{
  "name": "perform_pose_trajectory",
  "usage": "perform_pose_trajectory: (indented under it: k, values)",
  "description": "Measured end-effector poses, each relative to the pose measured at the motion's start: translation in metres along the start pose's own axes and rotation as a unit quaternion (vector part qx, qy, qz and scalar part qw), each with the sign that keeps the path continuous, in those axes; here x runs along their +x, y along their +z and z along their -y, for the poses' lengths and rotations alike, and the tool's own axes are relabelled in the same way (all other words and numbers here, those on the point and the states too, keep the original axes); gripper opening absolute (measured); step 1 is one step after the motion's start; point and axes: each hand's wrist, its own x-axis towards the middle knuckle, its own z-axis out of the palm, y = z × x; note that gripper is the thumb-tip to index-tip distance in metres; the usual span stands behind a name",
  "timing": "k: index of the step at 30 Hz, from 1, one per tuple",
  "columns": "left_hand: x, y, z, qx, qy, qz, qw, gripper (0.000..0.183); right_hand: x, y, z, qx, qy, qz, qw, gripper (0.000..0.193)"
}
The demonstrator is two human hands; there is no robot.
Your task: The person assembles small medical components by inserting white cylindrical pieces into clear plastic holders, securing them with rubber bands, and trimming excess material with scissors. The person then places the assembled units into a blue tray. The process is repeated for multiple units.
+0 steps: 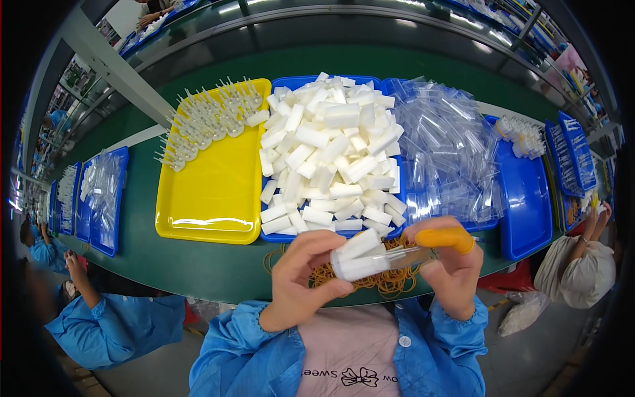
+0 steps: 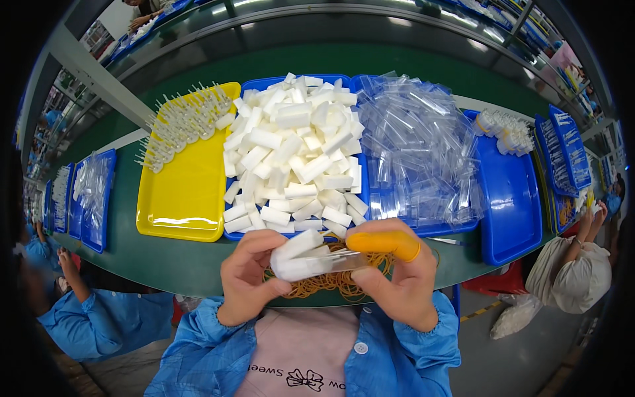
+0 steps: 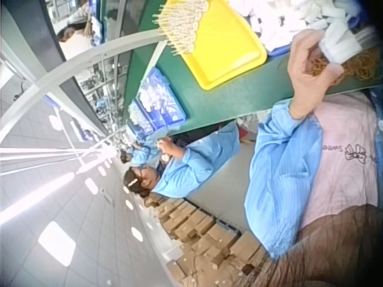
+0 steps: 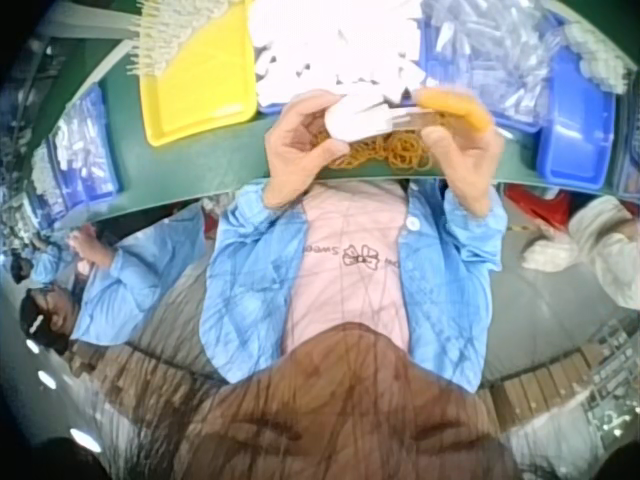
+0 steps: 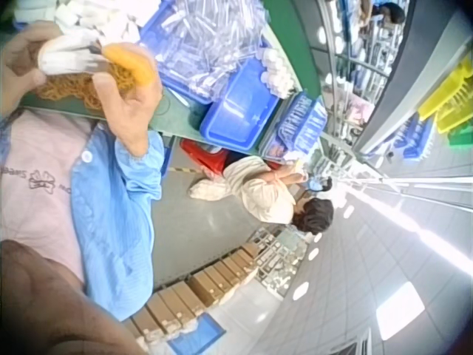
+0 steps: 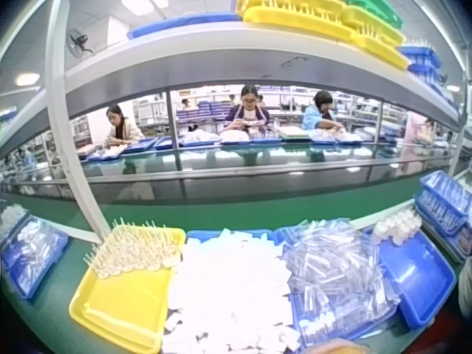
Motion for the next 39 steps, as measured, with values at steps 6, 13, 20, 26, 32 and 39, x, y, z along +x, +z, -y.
perform_pose_trajectory:
  k: [6, 13, 20, 26, 32, 39]
  values:
    - [0.001, -0.008, 0.009, 0.009, -0.036, 0.005, 0.999, 0.045, 0.005, -0.005, -0.007, -0.114, -0.018, -0.017, 0.993, 0.02]
    - [0.007, -0.003, 0.004, -0.067, -0.031, 0.01, 0.997, 0.042, 0.005, 0.0, -0.004, 0.025, 0.036, -0.068, 0.997, 0.019]
    - [0.008, 0.0, 0.001, -0.117, -0.072, 0.041, 0.99, 0.038, -0.006, 0.012, -0.009, 0.008, 0.029, -0.014, 0.999, 0.02]
    - [0.004, 0.001, 0.008, -0.096, -0.059, 0.041, 0.993, 0.041, -0.013, 0.018, -0.012, -0.011, 0.039, -0.039, 0.998, 0.02]
    - [0.006, -0.004, 0.011, -0.107, -0.057, 0.016, 0.992, 0.041, 0.001, 0.002, -0.012, -0.123, 0.002, -0.002, 0.992, 0.025]
    - [0.01, -0.011, 0.002, -0.141, -0.069, -0.019, 0.987, 0.037, 0.026, -0.031, -0.042, -0.542, -0.037, 0.042, 0.839, 0.039]
